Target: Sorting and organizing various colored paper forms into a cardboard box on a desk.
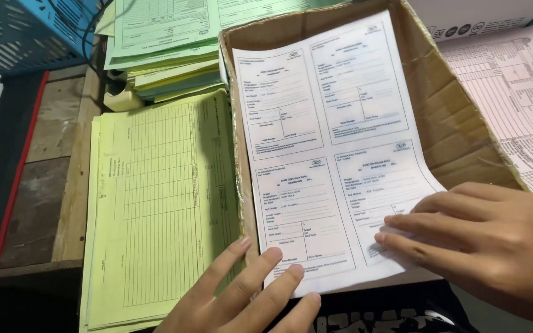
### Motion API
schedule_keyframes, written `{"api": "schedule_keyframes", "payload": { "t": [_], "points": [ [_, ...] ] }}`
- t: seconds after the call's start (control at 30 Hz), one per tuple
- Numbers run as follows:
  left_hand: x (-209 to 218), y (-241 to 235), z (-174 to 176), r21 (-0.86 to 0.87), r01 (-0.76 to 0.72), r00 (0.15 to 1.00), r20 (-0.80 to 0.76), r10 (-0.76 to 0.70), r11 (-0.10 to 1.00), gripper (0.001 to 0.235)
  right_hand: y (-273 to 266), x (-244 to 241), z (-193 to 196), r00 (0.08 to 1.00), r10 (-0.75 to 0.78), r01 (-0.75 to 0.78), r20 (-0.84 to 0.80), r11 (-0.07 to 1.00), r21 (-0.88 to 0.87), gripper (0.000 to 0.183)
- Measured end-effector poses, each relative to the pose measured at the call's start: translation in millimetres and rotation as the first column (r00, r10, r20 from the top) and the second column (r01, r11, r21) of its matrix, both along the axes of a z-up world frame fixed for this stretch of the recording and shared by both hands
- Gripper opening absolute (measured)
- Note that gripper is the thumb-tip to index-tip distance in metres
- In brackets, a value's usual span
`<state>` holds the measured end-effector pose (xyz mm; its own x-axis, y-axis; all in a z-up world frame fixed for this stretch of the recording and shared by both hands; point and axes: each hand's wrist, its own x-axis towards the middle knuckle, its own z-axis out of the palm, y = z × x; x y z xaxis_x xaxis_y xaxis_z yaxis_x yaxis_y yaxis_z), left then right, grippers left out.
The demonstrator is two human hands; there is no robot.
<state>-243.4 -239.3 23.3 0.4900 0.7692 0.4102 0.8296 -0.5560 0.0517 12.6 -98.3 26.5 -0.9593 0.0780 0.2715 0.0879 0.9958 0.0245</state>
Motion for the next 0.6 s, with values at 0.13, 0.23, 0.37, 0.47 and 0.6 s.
{"api": "schedule_keyframes", "payload": {
  "t": [0.13,0.23,0.37,0.47,0.6],
  "points": [
    [-14.1,7.7,-2.7,0.051,0.125,0.990,-0.075,-0.121,0.991,0.027,3.6,-2.5,-19.5,0.993,0.090,-0.086,0.071,0.994,-0.069,0.034],
    [-21.5,2.3,0.0,-0.019,0.093,0.995,-0.020,-0.093,0.996,0.042,10.2,4.1,-37.8,0.979,0.121,-0.110,0.163,0.991,-0.074,0.056],
    [-45.6,-18.4,-13.4,-0.102,-0.064,0.993,0.090,0.073,0.993,0.079,19.3,14.2,-60.5,0.926,0.113,-0.104,0.361,0.994,-0.044,0.104],
    [-64.9,-24.9,-25.3,-0.140,-0.260,0.951,0.135,0.278,0.956,0.071,22.5,14.7,-68.2,0.915,0.107,-0.103,0.389,0.994,-0.031,0.126],
    [-78.3,-32.5,-44.2,-0.198,-0.437,0.890,0.044,0.453,0.877,0.072,24.8,12.7,-73.2,0.889,0.106,-0.069,0.446,0.993,-0.098,0.121]
  ]
}}
